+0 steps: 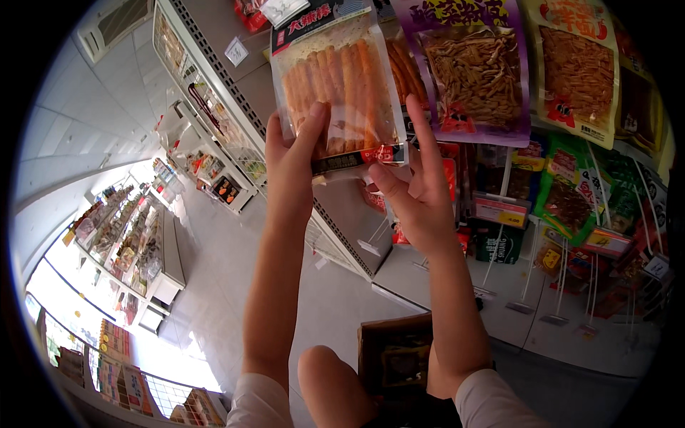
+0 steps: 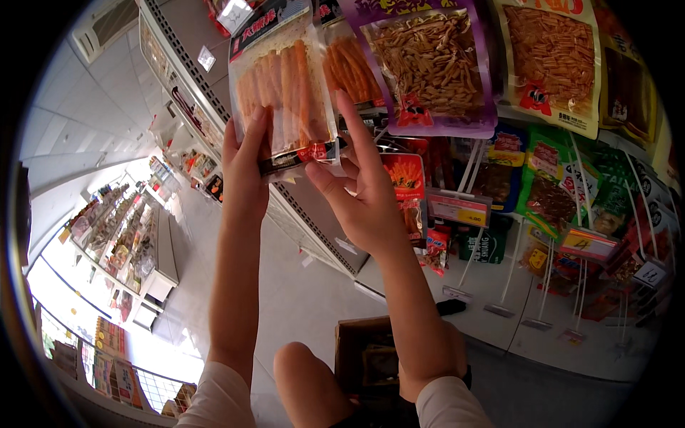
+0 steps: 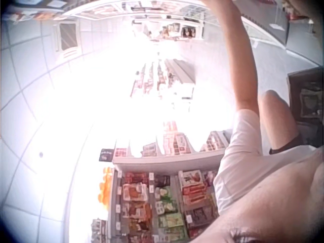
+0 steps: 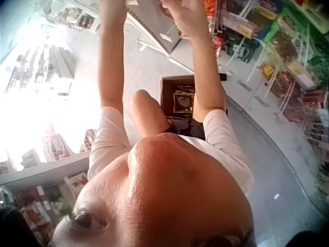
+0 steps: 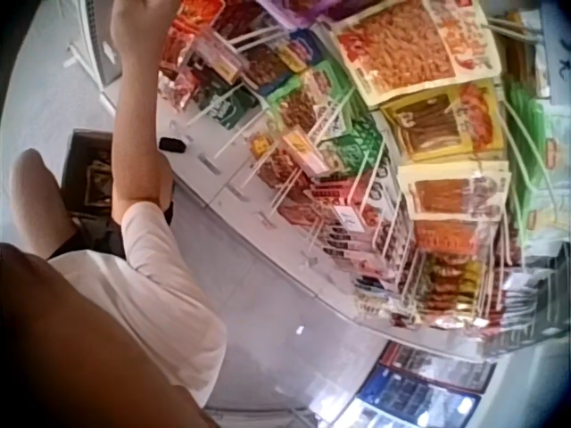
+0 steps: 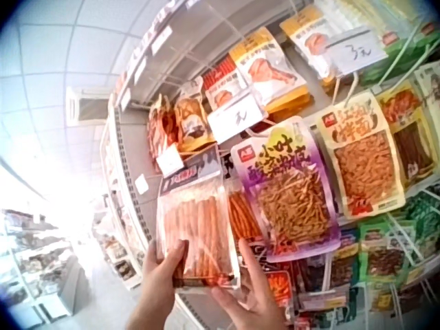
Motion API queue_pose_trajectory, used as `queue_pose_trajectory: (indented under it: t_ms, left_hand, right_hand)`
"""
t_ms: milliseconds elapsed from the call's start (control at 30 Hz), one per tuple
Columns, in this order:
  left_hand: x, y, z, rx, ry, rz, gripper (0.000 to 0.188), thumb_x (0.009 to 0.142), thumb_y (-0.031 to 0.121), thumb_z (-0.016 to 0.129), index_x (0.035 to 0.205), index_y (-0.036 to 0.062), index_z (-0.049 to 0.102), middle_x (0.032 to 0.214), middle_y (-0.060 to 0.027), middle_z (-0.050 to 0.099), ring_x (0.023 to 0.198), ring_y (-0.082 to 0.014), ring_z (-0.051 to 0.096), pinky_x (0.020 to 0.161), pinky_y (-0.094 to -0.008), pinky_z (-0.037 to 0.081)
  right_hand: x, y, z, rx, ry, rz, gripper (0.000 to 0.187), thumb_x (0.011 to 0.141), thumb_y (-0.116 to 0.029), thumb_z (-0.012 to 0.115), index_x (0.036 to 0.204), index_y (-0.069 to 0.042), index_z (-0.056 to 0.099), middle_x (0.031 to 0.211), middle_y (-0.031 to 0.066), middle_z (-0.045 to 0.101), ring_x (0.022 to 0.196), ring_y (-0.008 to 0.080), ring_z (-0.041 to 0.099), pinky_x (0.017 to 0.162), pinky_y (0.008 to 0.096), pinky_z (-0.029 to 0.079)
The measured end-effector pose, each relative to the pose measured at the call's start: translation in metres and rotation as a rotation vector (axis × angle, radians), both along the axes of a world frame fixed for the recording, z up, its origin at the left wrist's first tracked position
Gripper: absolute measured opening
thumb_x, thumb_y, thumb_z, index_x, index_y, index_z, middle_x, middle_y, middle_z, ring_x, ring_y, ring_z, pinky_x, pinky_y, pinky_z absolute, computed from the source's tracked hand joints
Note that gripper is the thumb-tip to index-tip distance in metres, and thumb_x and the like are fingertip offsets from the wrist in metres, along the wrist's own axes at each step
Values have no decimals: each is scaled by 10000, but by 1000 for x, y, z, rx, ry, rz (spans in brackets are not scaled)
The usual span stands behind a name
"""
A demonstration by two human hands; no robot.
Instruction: The person is restocking snack items on a store shelf. They take packaged snacks from a cardboard box on the floor and place them on the shelf, arranging them in rows.
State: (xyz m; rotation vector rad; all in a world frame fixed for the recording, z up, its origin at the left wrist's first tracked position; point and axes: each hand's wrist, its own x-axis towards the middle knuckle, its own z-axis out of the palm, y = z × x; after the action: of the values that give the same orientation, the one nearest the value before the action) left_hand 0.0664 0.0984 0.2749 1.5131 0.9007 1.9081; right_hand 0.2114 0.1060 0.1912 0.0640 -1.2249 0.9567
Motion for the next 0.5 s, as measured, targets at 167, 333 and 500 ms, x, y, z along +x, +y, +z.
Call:
queue_pose_trajectory:
  t_ms: [167,333,500]
  left_hand:
    - [-7,6,-1,-3,0,-7,532,928,257,761,1275,-35,482,1168,-133,682,1069,-150,647,906,-276,509]
    - [-13,13,-5,11,-24,24,500,946,285,737,1262,-22,502,1124,-93,692,964,-112,644,829,-252,513]
    - [-25,12,-3,-72,22,-5,409,995,303,652,1267,17,545,1155,-80,677,1038,-159,689,851,-310,583]
  right_hand:
    - [-7,6,-4,-2,-29,-6,735,1002,-139,647,1618,-184,249,1660,71,286,1299,169,539,886,246,515]
    - [-8,6,-4,17,-112,-60,724,1015,-82,611,1617,-97,208,1688,92,186,1299,137,533,1034,280,470]
    - [-13,2,0,17,-146,-96,710,1011,-129,632,1607,-103,248,1676,89,234,1266,146,561,1003,285,495]
